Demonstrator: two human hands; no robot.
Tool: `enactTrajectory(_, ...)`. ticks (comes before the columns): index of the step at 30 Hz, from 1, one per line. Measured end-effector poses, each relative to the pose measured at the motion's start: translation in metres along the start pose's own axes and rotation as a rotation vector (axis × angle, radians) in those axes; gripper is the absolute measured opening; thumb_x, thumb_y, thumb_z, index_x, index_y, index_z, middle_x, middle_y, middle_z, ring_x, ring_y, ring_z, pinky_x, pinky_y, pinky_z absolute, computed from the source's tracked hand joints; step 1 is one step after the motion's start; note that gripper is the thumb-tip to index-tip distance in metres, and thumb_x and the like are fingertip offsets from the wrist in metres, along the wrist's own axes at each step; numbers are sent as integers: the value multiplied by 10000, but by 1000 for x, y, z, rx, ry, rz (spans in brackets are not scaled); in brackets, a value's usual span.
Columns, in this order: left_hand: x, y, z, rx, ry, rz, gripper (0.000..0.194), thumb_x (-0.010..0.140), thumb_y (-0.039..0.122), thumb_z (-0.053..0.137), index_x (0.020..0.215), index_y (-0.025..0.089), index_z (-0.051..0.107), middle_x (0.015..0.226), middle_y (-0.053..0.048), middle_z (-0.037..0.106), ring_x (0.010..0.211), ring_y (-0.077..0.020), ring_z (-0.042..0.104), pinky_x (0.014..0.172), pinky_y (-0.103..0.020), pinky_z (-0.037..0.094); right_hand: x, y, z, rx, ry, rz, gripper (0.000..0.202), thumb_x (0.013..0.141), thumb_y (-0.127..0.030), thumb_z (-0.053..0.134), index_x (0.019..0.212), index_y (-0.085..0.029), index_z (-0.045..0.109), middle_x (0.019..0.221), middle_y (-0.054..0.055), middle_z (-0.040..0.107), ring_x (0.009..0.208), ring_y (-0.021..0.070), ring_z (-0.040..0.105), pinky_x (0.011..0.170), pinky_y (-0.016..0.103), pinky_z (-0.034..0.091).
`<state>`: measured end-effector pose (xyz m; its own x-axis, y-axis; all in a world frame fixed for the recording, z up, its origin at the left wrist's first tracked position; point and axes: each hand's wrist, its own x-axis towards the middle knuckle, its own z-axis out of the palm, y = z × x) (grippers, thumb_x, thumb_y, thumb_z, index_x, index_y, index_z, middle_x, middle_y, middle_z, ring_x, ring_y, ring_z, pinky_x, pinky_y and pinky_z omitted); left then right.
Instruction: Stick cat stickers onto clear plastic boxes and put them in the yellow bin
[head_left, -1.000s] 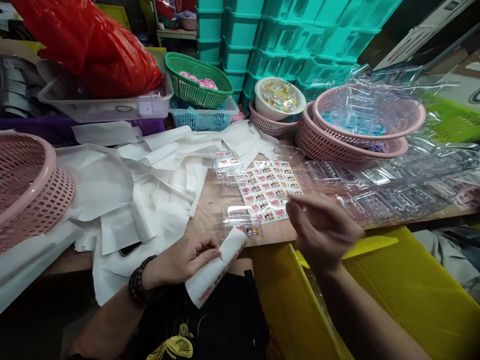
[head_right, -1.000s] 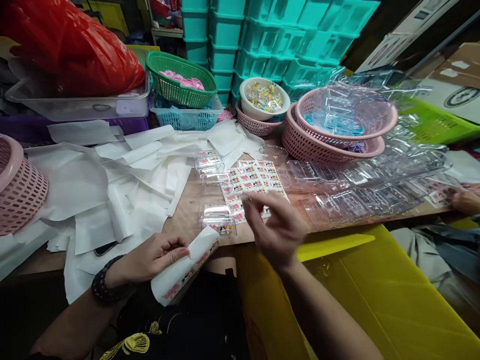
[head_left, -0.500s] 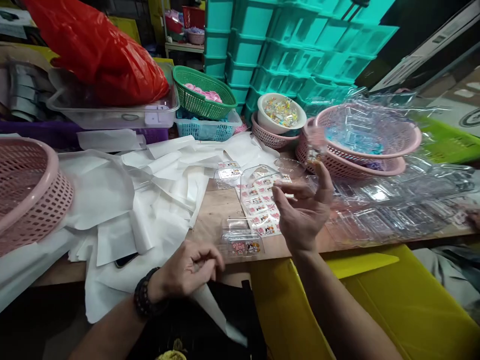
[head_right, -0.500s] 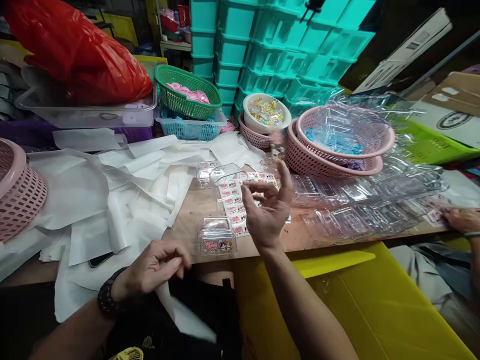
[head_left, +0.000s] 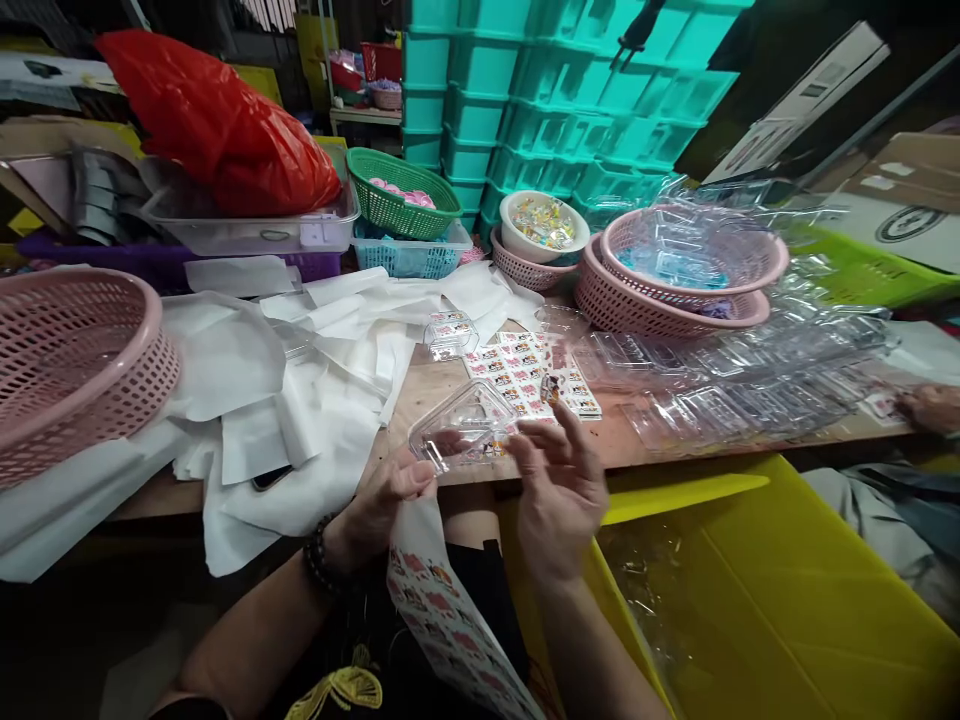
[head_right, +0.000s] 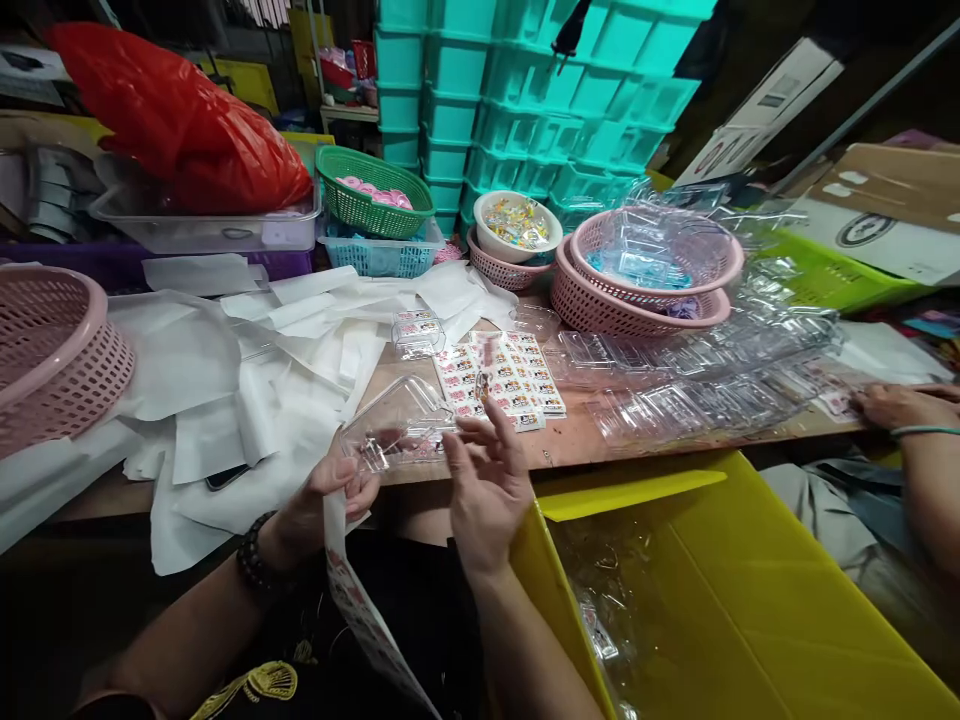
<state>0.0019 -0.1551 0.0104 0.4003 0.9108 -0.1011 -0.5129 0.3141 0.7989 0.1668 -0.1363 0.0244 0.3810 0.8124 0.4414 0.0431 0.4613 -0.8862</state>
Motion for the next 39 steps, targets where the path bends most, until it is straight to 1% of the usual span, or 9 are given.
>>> enactTrajectory(3, -6, 8, -8, 44, 13, 38, 602, 713, 421, 788, 1217, 137, 622, 943, -94, 726, 494, -50, 462, 464, -190, 322, 13, -26, -26, -118, 82, -303, 164, 733, -181, 817, 854, -255, 735, 954, 32, 658, 912, 181, 650, 786, 348, 578)
enactTrajectory(5, -8, 12, -12, 119, 11, 50, 548, 714, 372, 813, 1181, 142, 642, 1032, -116, 728, 736, -150, 642, 652, -234, 466, 17, -47, -40, -137, -39, -307, 128, 744, -182, 810, 809, -244, 719, 864, 33, 681, 839, 188, 668, 739, 353, 588)
enactTrajectory(8, -7, 11, -18, 173, -26, 56, 584, 715, 391, 835, 1214, 155, 641, 1206, -142, 691, 1155, -289, 618, 1015, -379, 437, 19, -69, -48, -102, -424, 0, 66, 806, -229, 765, 837, -224, 707, 693, 10, 690, 547, 133, 624, 504, 266, 541)
enactTrajectory(10, -7, 8, -21, 160, -67, 22, 654, 726, 428, 830, 1281, 163, 609, 1273, -153, 664, 1237, -328, 580, 1107, -451, 367, 21, -73, -45, -84, -613, 255, 129, 807, -296, 768, 799, -198, 685, 635, 5, 676, 457, 104, 569, 413, 224, 472)
enactTrajectory(12, -7, 6, -23, 153, -96, -6, 712, 728, 450, 829, 1333, 172, 577, 1313, -160, 642, 1250, -344, 576, 1132, -487, 338, 26, -70, -37, -65, -701, 463, 245, 765, -377, 798, 757, -181, 651, 589, -2, 653, 420, 86, 528, 376, 200, 418)
enactTrajectory(15, -6, 3, -26, 173, -113, -5, 768, 720, 481, 830, 1367, 174, 553, 1346, -171, 617, 1252, -355, 573, 1135, -504, 337, 34, -61, -27, -45, -730, 646, 366, 700, -471, 828, 740, -178, 614, 546, -10, 633, 395, 74, 488, 362, 189, 372)
enactTrajectory(19, -3, 0, -32, 190, -87, -13, 753, 726, 463, 831, 1361, 163, 559, 1336, -180, 621, 1198, -340, 612, 1115, -498, 366, 39, -52, -23, -41, -749, 709, 406, 672, -499, 838, 736, -180, 595, 542, -8, 639, 385, 67, 473, 359, 185, 337)
enactTrajectory(34, 1, -5, -37, 155, -15, -48, 684, 702, 409, 863, 1280, 158, 598, 1273, -158, 655, 1141, -294, 645, 1079, -459, 419, 39, -48, -19, -67, -745, 721, 417, 670, -506, 829, 730, -175, 583, 540, -22, 633, 369, 58, 460, 339, 178, 316)
enactTrajectory(39, 0, -6, -35, 134, -12, -42, 680, 689, 378, 873, 1267, 152, 594, 1230, -156, 671, 1121, -282, 651, 1064, -443, 431, 36, -45, -18, -144, -740, 655, 410, 704, -526, 793, 744, -176, 583, 551, -24, 621, 380, 58, 445, 354, 184, 329)
